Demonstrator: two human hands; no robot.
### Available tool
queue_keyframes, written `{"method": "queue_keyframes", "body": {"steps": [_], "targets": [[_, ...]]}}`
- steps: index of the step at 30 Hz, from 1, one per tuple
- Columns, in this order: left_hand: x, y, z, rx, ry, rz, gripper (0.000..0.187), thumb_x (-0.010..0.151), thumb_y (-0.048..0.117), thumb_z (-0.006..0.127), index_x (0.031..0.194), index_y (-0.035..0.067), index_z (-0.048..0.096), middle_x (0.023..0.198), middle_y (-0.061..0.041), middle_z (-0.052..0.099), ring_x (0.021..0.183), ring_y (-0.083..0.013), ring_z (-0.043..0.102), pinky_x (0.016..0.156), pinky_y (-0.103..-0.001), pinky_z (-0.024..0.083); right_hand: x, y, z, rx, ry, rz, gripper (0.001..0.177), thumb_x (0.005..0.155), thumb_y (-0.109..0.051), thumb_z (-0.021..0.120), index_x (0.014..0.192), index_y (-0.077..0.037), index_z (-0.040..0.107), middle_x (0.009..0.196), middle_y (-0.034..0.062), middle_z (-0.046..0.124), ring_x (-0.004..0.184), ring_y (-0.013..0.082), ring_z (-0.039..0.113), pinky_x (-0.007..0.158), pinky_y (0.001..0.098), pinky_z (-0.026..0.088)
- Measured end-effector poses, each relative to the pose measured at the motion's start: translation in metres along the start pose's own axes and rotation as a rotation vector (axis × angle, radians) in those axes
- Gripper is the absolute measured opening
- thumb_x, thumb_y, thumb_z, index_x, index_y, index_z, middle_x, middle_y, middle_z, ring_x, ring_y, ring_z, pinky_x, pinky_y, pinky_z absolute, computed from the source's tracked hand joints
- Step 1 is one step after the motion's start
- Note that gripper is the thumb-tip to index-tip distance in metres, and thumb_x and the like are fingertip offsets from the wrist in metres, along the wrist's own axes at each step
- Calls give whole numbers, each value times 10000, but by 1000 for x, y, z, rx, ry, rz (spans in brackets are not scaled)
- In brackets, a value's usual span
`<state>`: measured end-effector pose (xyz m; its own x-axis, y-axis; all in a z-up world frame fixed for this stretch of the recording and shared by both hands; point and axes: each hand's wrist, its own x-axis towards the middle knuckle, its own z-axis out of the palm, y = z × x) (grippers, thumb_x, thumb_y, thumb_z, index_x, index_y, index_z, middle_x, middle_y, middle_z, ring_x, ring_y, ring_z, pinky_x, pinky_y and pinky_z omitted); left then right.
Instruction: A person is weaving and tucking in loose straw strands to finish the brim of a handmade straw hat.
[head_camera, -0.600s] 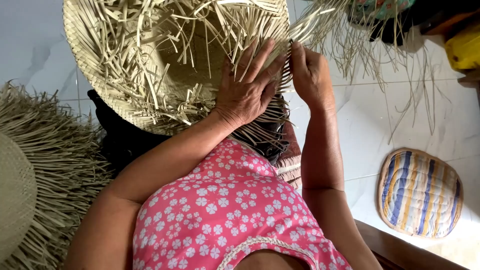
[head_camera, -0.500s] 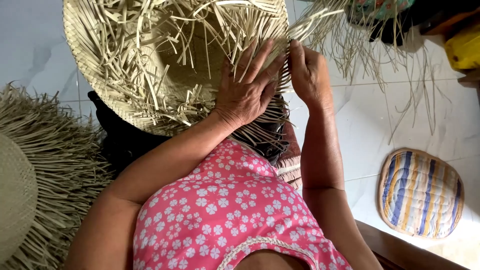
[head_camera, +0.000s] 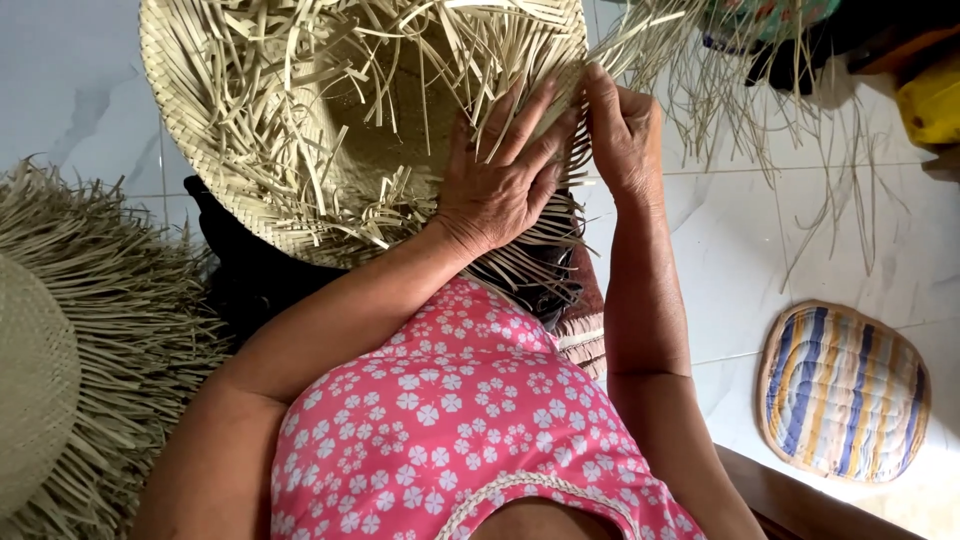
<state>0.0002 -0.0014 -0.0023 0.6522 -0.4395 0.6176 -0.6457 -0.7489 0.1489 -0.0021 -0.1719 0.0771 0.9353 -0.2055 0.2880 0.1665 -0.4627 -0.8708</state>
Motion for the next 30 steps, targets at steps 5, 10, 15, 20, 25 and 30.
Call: {"method": "queue_keyframes", "body": {"steps": [5,10,15,20,25,30], "targets": [[-1,1,-3,-5,14,5,585,1136,497,504,1653,362,265,1713,2,20,1581,-263,272,1216,-719,378,10,17,-7,226,-8,196,549,1002,-488,595,534,-215,508,462,-63,409,387,87,379,418,247,331],[-3,-1,4,-27,2,5,582,1149,531,454,1660,399,209,1723,25,1,1583,-258,278,1200,-724,404,12,5,-32,268,-32,199,548,1032,-477,577,552,-224,504,457,-70,393,355,79,349,367,238,333],[-1,0,-3,-38,10,18,602,1128,490,535,1650,372,259,1715,14,63,1586,-236,269,1214,-732,370,7,-24,-74,264,174,225,490,1003,-496,625,610,-227,511,515,-73,385,369,81,364,313,282,305],[-2,0,0,-32,13,2,622,1131,495,527,1659,378,220,1720,14,52,1580,-243,302,1215,-695,390,-12,-52,-126,389,369,29,449,969,-563,574,697,-209,522,562,-53,374,412,77,297,361,280,232],[1,2,-10,-27,-18,-9,606,1115,487,549,1641,371,270,1701,23,158,1545,-249,373,1211,-660,395,-14,-38,-79,240,305,205,383,958,-566,534,841,-209,608,608,-71,467,451,71,416,381,260,374],[1,1,-7,20,-16,1,605,1127,512,523,1657,379,265,1711,10,53,1540,-250,353,1170,-673,416,-16,-35,-15,-174,-122,-14,531,1141,-336,417,744,-30,593,668,30,525,609,130,445,558,287,405]]}}
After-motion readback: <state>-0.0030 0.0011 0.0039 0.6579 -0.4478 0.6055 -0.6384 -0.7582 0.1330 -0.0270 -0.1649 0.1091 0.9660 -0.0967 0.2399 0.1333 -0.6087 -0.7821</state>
